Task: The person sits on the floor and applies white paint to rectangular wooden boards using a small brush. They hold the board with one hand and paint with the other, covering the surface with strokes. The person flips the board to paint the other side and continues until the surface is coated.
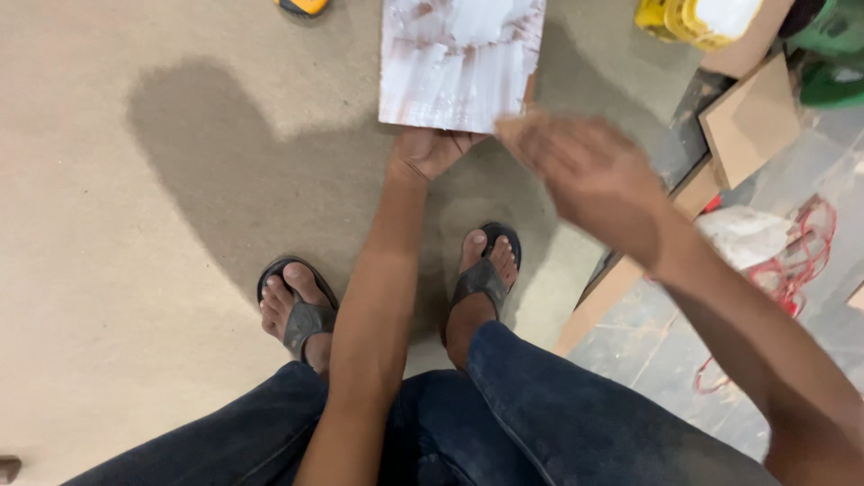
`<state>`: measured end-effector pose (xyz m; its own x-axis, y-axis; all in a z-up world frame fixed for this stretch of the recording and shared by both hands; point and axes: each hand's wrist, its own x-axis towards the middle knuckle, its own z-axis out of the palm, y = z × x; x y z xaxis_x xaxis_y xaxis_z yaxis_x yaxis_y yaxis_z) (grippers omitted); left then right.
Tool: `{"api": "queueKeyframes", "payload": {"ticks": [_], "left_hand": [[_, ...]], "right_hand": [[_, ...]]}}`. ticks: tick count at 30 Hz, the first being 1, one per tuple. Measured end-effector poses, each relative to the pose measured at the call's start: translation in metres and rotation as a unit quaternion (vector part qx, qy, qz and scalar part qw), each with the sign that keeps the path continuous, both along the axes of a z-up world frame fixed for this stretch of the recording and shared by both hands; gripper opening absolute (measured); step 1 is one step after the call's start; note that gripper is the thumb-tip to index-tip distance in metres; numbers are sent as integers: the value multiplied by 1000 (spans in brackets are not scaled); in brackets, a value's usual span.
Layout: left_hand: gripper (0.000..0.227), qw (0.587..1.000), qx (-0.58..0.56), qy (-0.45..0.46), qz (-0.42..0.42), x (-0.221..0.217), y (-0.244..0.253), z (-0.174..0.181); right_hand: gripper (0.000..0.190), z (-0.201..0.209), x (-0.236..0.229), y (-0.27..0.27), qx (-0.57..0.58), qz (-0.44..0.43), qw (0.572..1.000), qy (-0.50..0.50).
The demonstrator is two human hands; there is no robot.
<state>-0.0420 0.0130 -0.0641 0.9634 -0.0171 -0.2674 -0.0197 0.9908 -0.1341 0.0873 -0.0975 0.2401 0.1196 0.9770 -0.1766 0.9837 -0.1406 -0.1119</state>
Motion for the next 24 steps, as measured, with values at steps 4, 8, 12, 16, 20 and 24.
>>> {"api": "queueKeyframes", "payload": {"ticks": [4, 8, 12, 16, 20, 24], "left_hand": [[50, 1000, 7, 15, -2, 4, 1, -7], [47, 998, -26, 49, 8, -5, -8, -15], [43, 997, -50, 45, 31, -2, -7, -18], [43, 997, -35, 59, 24, -5, -6, -14], [43, 996, -34, 80, 19, -3, -1, -12], [40, 996, -50, 75, 27, -4, -7, -17]], "right_hand": [[46, -23, 31, -4, 30, -31, 999, 8], [48, -18, 7, -23, 3, 10, 1000, -3], [47, -1, -5, -30, -20, 23, 998, 63], [46, 0, 6, -18, 11, 6, 999, 44], [45, -2, 17, 1, 41, -5, 999, 28], [50, 9, -4, -9, -26, 55, 998, 35]]}}
